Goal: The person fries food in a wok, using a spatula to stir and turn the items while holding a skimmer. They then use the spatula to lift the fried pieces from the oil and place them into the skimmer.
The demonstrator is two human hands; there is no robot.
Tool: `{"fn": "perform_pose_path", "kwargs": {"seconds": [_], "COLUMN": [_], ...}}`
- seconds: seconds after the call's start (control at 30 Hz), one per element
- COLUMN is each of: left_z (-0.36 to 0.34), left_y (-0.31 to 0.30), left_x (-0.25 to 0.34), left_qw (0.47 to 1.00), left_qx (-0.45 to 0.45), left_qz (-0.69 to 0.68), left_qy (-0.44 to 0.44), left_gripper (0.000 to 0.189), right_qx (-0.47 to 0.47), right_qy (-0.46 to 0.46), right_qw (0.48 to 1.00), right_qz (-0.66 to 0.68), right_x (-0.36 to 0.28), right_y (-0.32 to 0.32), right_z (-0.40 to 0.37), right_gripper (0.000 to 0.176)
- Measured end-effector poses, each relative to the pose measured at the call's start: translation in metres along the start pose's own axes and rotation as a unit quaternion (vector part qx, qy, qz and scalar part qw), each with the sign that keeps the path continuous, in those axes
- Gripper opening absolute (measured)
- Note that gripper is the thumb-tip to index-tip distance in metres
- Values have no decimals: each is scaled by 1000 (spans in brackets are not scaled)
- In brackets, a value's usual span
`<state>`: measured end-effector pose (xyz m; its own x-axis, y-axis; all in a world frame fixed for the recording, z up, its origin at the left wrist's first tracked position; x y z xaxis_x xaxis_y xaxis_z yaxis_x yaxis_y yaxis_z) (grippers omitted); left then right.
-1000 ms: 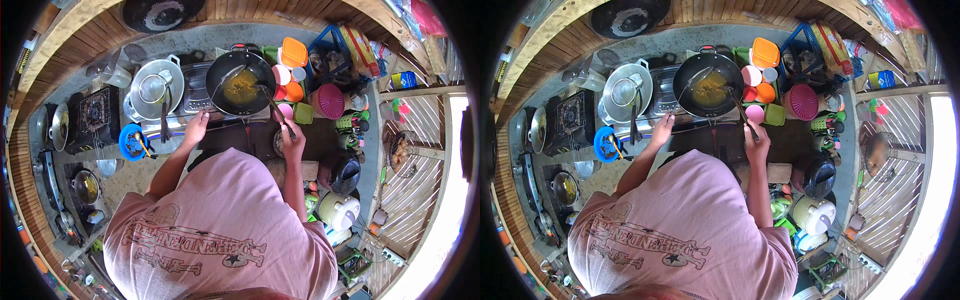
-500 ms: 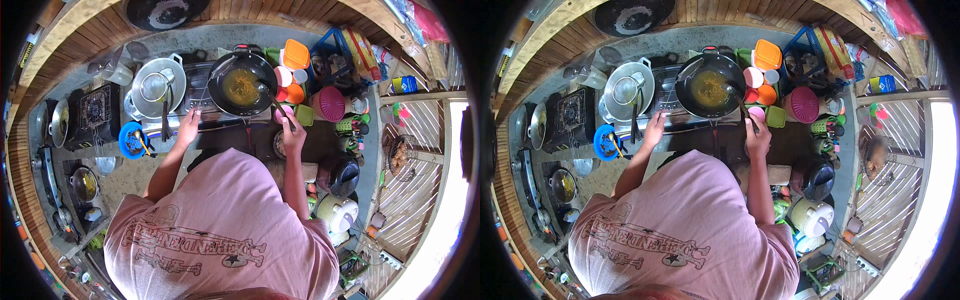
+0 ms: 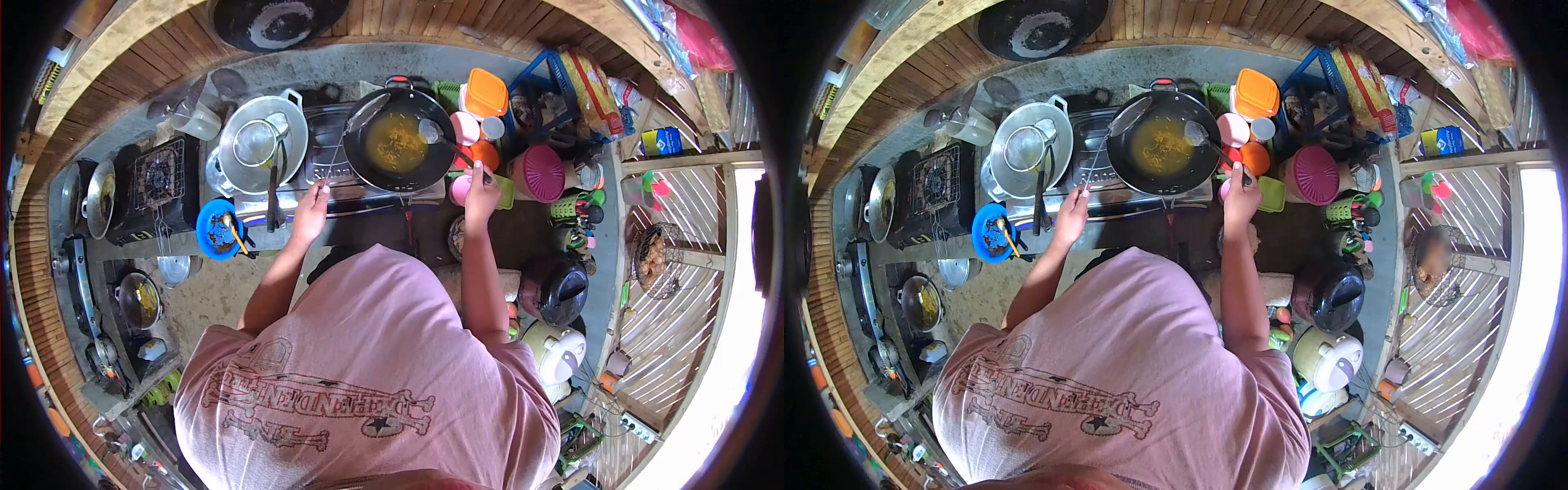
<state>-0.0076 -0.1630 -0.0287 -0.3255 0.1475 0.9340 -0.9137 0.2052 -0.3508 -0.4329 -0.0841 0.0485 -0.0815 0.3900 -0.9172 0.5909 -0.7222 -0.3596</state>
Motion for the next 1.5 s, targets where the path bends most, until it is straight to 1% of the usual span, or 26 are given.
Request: {"fn": "perform_pose_path", "kwargs": {"seconds": [0.03, 0.07, 0.1, 0.17, 0.2, 0.27, 0.3, 0.37, 0.43, 0.47, 0.5, 0.57, 0.67, 0.73, 0.8, 0.9, 0.93, 1.0, 1.13, 1.2, 1.27, 1.33, 1.4, 1.43, 1.47, 1.5], "left_z": [-1, -3, -5, -7, -7, -8, -7, -6, -4, -5, -5, -6, -7, -4, -3, -5, -4, -3, -4, -4, -5, -6, -7, -5, -6, -6], "left_y": [-2, -1, -1, -3, -4, -6, -6, -6, -9, -8, -7, -7, -6, -4, -4, -4, -4, -6, -7, -10, -11, -10, -9, -10, -9, -8], "left_x": [0, -6, -12, -14, -15, -18, -18, -13, -8, -12, -15, -13, -8, -9, -11, -5, -5, -5, -10, -10, -14, -17, -20, -19, -20, -11], "left_qw": [1000, 999, 997, 997, 998, 998, 998, 1000, 1000, 1000, 998, 998, 997, 998, 999, 999, 999, 999, 999, 1000, 999, 998, 997, 999, 999, 999], "left_qx": [1, -18, -37, -33, -28, -26, -23, -4, 13, -7, -28, -28, -29, 6, 7, -3, -4, 0, 1, 15, 14, 14, 16, 20, 21, 16], "left_qz": [0, 6, 13, 14, 15, 12, 8, -8, -24, -4, 17, 8, -2, -59, -48, -40, -40, -28, -41, -20, -38, -55, -60, -36, -38, -38], "left_qy": [-1, -33, -65, -62, -57, -56, -54, -26, 4, -24, -50, -57, -75, -30, -19, -24, -23, -16, -34, -17, -28, -39, -37, -22, -25, -34], "left_gripper": [40, 43, 47, 47, 46, 46, 46, 44, 42, 44, 46, 46, 47, 43, 44, 44, 44, 44, 43, 42, 41, 41, 41, 41, 41, 41], "right_qx": [-4, -9, -11, -67, -68, -75, -76, -84, -50, -18, -17, 13, -13, -12, -11, -88, -87, -151, -162, -168, -124, -122, -57, -47, -49, -28], "right_qy": [17, 33, 33, 71, 71, -5, -5, 36, 7, -21, -21, -25, 4, 0, -5, 36, 35, 26, 29, 39, 14, 12, -32, -18, -19, -54], "right_qw": [999, 994, 994, 987, 987, 989, 989, 988, 994, 996, 996, 998, 998, 998, 997, 991, 991, 983, 983, 981, 988, 987, 997, 995, 996, 997], "right_qz": [51, 103, 103, 125, 125, 125, 125, 121, 101, 81, 82, 64, 63, 68, 74, 99, 100, 99, 81, 88, 87, 107, 35, 81, 79, 48], "right_x": [11, 22, 20, 26, 29, 24, 17, 2, 2, -1, -1, -2, -7, 0, 10, 15, 19, 22, 14, 12, 7, -5, -8, 1, 7, 3], "right_y": [3, 5, 6, 16, 17, 18, 16, 9, 5, 0, 1, -2, 7, 15, 26, 51, 56, 75, 69, 56, 35, 19, -3, -9, -13, -19], "right_z": [3, 7, 4, -5, -5, -8, -12, -22, -16, -13, -11, -7, -6, 2, 13, 15, 16, 16, 3, -4, -6, -16, -15, -14, -12, -12], "right_gripper": [38, 39, 39, 39, 39, 39, 39, 40, 41, 41, 41, 42, 42, 42, 42, 41, 41, 41, 40, 40, 39, 38, 36, 31, 31, 29]}}
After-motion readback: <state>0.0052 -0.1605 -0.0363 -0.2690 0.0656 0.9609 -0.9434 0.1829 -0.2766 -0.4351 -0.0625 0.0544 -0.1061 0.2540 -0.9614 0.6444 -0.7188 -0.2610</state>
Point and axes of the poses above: each hand's wrist, its own z-axis towards the middle knuckle, its own y-axis out of the palm, x = y × z, the point moved 9 cm from there along z, towards the middle knuckle, and after that the axes turned 14 degrees about y, right-handed, at the moved point
